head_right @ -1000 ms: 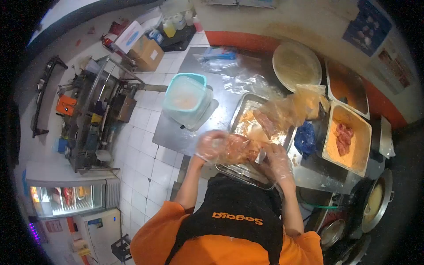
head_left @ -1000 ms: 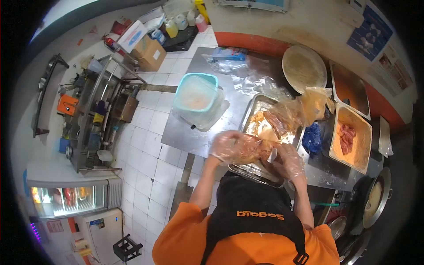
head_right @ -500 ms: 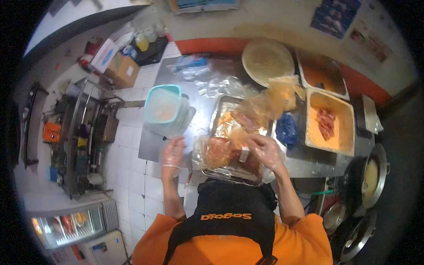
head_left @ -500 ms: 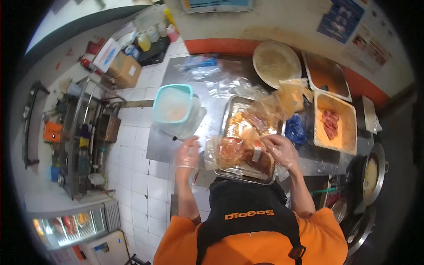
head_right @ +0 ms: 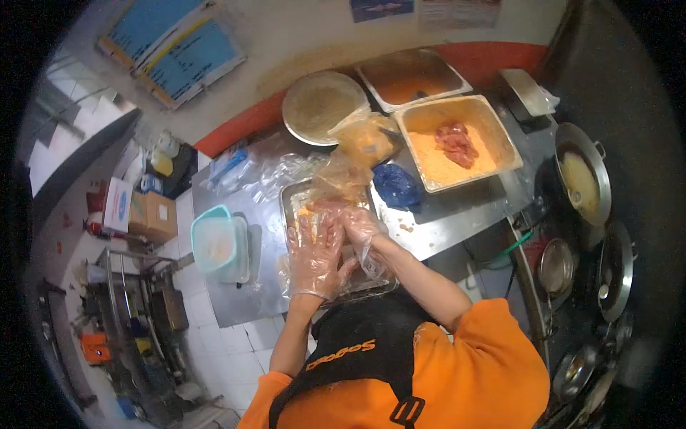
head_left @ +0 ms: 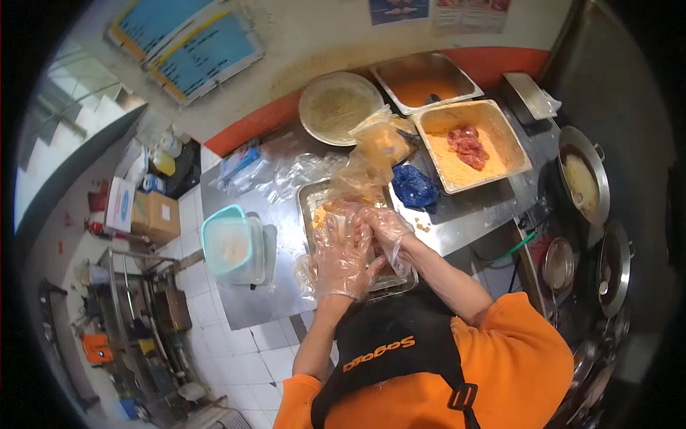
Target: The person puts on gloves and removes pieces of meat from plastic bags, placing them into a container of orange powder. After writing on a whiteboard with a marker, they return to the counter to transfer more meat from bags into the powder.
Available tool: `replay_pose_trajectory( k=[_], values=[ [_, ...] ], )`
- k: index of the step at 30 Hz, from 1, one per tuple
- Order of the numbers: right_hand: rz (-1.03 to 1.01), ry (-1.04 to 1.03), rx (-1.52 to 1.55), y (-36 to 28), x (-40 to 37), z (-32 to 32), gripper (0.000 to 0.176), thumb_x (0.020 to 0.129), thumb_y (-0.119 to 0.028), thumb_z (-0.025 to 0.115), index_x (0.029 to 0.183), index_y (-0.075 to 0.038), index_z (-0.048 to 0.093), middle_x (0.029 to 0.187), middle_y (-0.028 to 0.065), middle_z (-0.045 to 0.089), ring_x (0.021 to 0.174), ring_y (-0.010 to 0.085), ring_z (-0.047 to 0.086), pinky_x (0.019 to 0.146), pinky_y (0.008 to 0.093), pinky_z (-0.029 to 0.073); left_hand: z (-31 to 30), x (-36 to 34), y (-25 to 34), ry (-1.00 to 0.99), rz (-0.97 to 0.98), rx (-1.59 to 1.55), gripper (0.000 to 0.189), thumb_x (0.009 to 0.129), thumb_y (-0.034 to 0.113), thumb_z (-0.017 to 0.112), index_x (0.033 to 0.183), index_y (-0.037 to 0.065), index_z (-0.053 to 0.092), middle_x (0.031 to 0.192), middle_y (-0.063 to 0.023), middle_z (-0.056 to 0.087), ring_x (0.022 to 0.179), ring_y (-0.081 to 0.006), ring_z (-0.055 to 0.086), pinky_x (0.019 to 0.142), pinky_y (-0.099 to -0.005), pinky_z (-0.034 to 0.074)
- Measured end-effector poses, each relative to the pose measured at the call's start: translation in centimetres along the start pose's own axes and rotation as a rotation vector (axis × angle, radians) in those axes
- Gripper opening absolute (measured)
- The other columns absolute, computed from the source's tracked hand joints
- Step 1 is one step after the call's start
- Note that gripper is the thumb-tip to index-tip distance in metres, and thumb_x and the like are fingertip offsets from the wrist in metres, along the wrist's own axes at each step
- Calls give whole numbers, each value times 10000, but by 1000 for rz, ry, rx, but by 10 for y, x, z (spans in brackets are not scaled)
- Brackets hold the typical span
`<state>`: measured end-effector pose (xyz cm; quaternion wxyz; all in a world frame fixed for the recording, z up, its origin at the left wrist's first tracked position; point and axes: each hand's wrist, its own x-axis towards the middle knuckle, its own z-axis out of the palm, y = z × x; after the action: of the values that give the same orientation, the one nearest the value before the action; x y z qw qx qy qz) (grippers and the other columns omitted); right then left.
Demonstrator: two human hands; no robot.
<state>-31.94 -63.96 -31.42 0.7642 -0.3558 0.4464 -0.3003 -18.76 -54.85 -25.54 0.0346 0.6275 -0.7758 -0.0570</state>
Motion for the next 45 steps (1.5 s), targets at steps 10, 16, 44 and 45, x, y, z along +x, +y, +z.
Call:
replay_pose_trajectory(
  k=[10,16,44,45],
  values=[
    [-769,476,-676,-11,18,-50,368,1068,-287,485,863,-21,637,705,109,659,652,257,670,629,378,510,3,2,22,190,282,-175,711,902,266,685,1522,48,413,1539,-219,438,1409,-468,402,1165,-563,309],
    [-846,589,-784,-3,47,-54,375,1056,-293,475,845,-33,642,702,148,637,661,331,649,628,414,486,-11,-19,7,72,190,-141,665,924,274,632,1509,35,425,1508,-238,465,1442,-461,363,1175,-627,244],
    [-779,-781,-598,-182,-104,-78,233,747,-72,853,954,6,779,760,103,722,656,219,694,615,316,532,-54,-20,52,628,163,-41,460,915,389,688,1371,384,631,1451,80,554,1301,-113,501,1121,-469,358],
    [-796,-792,-543,-181,-100,-81,214,750,-63,844,943,3,781,755,104,723,649,226,694,609,321,531,-59,-15,58,677,167,-31,475,898,379,710,1367,365,638,1465,52,546,1331,-164,487,1126,-492,350]
  ],
)
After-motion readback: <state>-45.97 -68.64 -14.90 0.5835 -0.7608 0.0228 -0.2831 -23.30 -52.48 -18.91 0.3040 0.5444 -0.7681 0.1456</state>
